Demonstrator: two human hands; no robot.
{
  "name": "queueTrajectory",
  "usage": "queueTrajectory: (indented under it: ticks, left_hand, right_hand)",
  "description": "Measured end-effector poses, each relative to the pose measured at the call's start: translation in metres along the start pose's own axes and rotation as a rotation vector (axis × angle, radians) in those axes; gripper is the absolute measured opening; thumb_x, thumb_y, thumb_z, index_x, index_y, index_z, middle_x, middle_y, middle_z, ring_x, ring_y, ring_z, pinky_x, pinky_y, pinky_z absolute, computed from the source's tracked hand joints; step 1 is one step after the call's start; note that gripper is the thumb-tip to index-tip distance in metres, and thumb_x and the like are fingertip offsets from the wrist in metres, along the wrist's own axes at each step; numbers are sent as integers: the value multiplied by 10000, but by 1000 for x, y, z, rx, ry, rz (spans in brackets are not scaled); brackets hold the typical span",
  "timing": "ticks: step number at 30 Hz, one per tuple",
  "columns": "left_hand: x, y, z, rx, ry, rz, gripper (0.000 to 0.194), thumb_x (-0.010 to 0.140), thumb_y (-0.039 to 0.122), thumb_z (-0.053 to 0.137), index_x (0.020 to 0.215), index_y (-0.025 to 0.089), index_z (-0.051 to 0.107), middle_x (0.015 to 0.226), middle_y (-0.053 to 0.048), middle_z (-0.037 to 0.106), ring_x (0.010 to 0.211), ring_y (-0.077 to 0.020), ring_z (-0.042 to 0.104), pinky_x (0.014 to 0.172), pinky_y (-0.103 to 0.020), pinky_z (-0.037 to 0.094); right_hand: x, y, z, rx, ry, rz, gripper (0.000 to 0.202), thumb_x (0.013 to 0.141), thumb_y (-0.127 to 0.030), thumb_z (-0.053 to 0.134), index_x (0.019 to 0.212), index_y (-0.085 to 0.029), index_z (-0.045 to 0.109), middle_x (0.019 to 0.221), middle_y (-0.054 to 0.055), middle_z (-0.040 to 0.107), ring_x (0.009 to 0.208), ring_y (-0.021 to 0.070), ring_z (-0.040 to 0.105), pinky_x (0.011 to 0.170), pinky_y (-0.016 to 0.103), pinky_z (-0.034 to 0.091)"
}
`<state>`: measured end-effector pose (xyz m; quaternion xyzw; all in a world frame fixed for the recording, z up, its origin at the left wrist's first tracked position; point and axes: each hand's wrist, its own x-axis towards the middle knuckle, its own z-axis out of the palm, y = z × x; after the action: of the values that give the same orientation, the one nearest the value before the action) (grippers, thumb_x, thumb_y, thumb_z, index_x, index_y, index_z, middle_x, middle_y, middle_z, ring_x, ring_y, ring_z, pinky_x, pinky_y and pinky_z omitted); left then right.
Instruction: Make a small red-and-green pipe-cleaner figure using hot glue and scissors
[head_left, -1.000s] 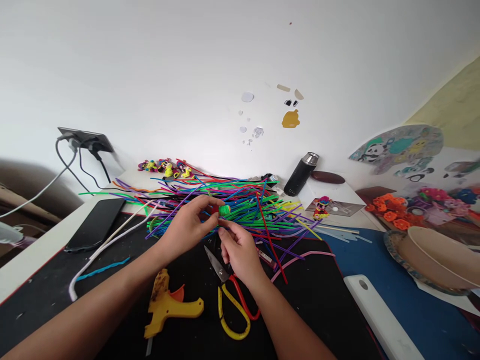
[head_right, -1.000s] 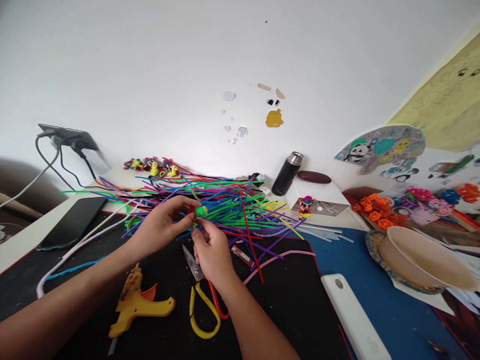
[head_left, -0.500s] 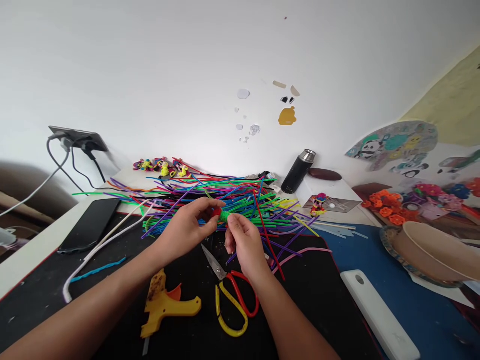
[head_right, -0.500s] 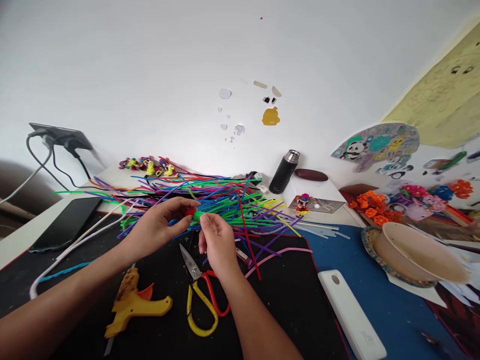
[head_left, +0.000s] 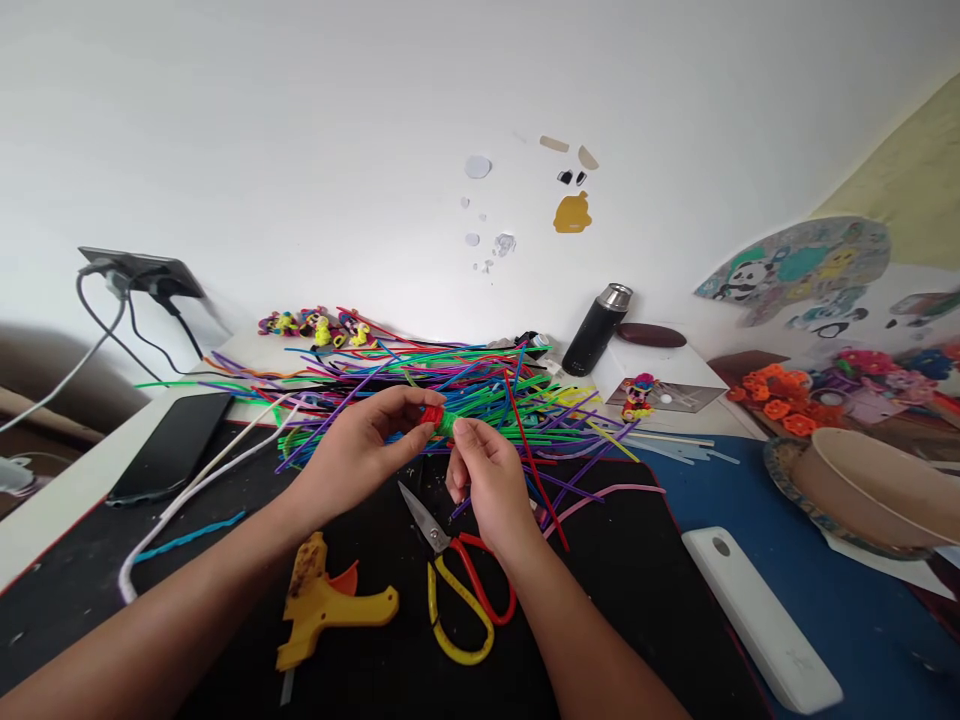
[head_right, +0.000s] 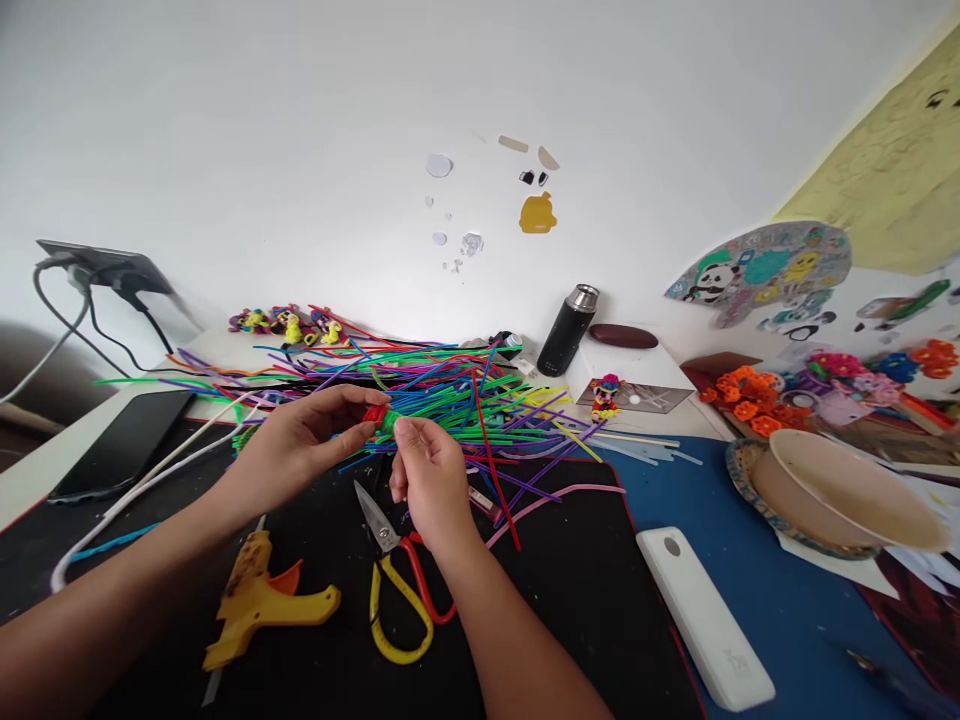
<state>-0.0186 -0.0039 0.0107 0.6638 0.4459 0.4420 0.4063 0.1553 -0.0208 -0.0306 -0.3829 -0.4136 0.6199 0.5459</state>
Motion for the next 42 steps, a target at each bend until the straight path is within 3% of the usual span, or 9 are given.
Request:
queueTrajectory:
  ticks: [14,25,42]
  left_hand:
    - [-1,-5,-1,-5,-13,3,348,942,425,769,1219,214,779,1138,-89,807,986,-257,767,908,-379,615]
    - [1,-4,4,-145,29,-70,423,858,472,889,1172,205,793,1190,-108,823,1061,-284,781,971,-404,635]
    - [-2,-13,4,-50,61,41,343,918,356,822,1231,220,801,1177,-91,835,983,-245,792,916,-382,644]
  right_hand:
    - [-1,0,2,-19,-16,-3,500,913,-706,773,908,-224,643,516,-98,473,413,107,436,429,244,326]
    - [-3,-4,3,4,-17,7,515,898,-709,787,937,-214,649,515,-100,487,410,100,429,416,232,337]
    - [-3,-2,5,24,-12,-4,529,895,-721,795,931,-213,651,495,-114,465,388,89,414,406,219,318]
